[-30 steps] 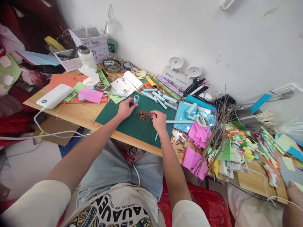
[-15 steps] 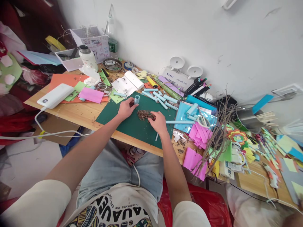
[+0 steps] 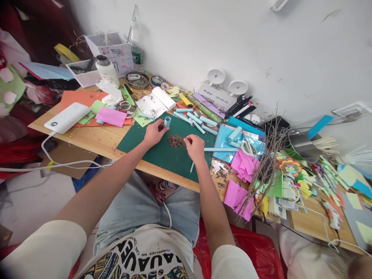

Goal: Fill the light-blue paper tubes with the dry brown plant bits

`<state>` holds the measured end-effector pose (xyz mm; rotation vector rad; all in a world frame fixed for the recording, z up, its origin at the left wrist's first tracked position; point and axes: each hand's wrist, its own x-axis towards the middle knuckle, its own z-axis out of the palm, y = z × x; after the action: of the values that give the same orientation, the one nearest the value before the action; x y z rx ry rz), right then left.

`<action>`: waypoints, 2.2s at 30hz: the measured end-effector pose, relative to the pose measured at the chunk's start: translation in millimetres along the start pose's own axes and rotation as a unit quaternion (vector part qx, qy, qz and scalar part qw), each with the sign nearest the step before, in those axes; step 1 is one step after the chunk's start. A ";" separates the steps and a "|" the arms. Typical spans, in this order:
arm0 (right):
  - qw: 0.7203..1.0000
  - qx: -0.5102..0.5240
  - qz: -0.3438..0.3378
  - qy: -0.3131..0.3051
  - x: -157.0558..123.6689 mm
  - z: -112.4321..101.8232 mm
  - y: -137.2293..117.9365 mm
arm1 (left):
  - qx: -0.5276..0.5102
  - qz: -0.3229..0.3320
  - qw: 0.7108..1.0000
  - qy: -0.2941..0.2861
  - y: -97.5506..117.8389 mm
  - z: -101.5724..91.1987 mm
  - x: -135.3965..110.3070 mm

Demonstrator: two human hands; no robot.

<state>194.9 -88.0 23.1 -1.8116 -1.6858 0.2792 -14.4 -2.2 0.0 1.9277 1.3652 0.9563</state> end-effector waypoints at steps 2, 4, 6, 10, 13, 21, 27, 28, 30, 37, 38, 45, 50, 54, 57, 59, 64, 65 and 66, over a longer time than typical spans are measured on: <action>1.000 0.005 0.012 0.004 0.3 -0.6 -0.4 | -0.003 0.001 1.000 0.002 -1.0 0.9 0.3; 0.999 0.034 0.014 -0.004 0.7 0.0 0.9 | -0.002 -0.003 1.000 -0.001 -1.2 1.2 0.5; 0.998 0.066 0.007 -0.014 0.8 1.2 3.0 | -0.001 -0.005 1.000 -0.002 -0.5 1.0 0.5; 0.997 0.076 -0.006 -0.009 0.6 3.8 6.4 | -0.004 -0.003 1.000 0.000 0.9 0.1 0.0; 0.997 0.082 0.001 -0.005 1.0 6.6 8.2 | 0.000 -0.008 1.000 -0.003 0.8 0.0 -0.2; 0.999 0.030 -0.030 -0.017 2.0 4.7 5.0 | 0.006 -0.003 1.000 0.000 1.0 -0.3 0.0; 0.997 -0.035 -0.061 -0.036 1.3 -0.4 1.3 | -0.002 0.009 1.000 0.004 1.4 -0.6 -0.6; 0.997 -0.040 -0.054 -0.041 1.2 -0.3 1.9 | -0.001 0.008 1.000 0.005 1.2 -0.5 -0.6; 0.998 -0.044 -0.030 -0.044 1.0 0.8 3.4 | 0.001 0.004 1.000 0.003 0.7 -0.2 -0.5; 0.995 -0.050 -0.034 -0.077 0.9 9.2 2.4 | 0.001 0.013 1.000 0.009 0.5 -0.4 -0.3; 0.994 -0.059 -0.039 -0.080 1.2 10.5 1.8 | 0.003 0.010 1.000 0.008 0.9 -0.6 -0.4; 1.000 0.012 -0.003 0.011 4.1 7.2 -4.2 | 0.009 -0.015 1.000 -0.009 5.5 -2.6 -1.1; 0.998 0.053 0.034 0.031 6.9 -1.8 -13.5 | 0.013 -0.007 1.000 -0.003 5.7 -3.0 -1.2; 0.996 0.083 0.044 0.014 8.3 -3.5 -13.7 | 0.011 -0.004 1.000 -0.004 4.0 -2.3 -0.9; 0.996 0.078 0.033 0.014 8.1 -2.2 -9.3 | 0.009 0.002 1.000 0.000 2.9 -1.5 -0.7; 0.997 0.071 0.032 0.007 7.6 -0.6 -5.9 | 0.007 0.005 1.000 0.003 2.7 -1.2 -0.7; 0.997 0.072 0.026 0.005 6.6 2.5 -0.1 | 0.007 -0.003 1.000 -0.003 2.7 -1.0 -0.4; 0.997 0.073 0.022 0.010 6.6 2.6 0.3 | 0.005 -0.001 1.000 -0.003 2.6 -1.0 -0.3; 0.997 0.075 0.021 0.015 6.7 2.5 0.3 | 0.004 0.001 1.000 -0.003 2.4 -0.9 -0.2</action>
<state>194.9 -80.9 22.8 -1.7337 -1.5649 0.3848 -13.9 -3.1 2.4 1.9362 1.3659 0.9479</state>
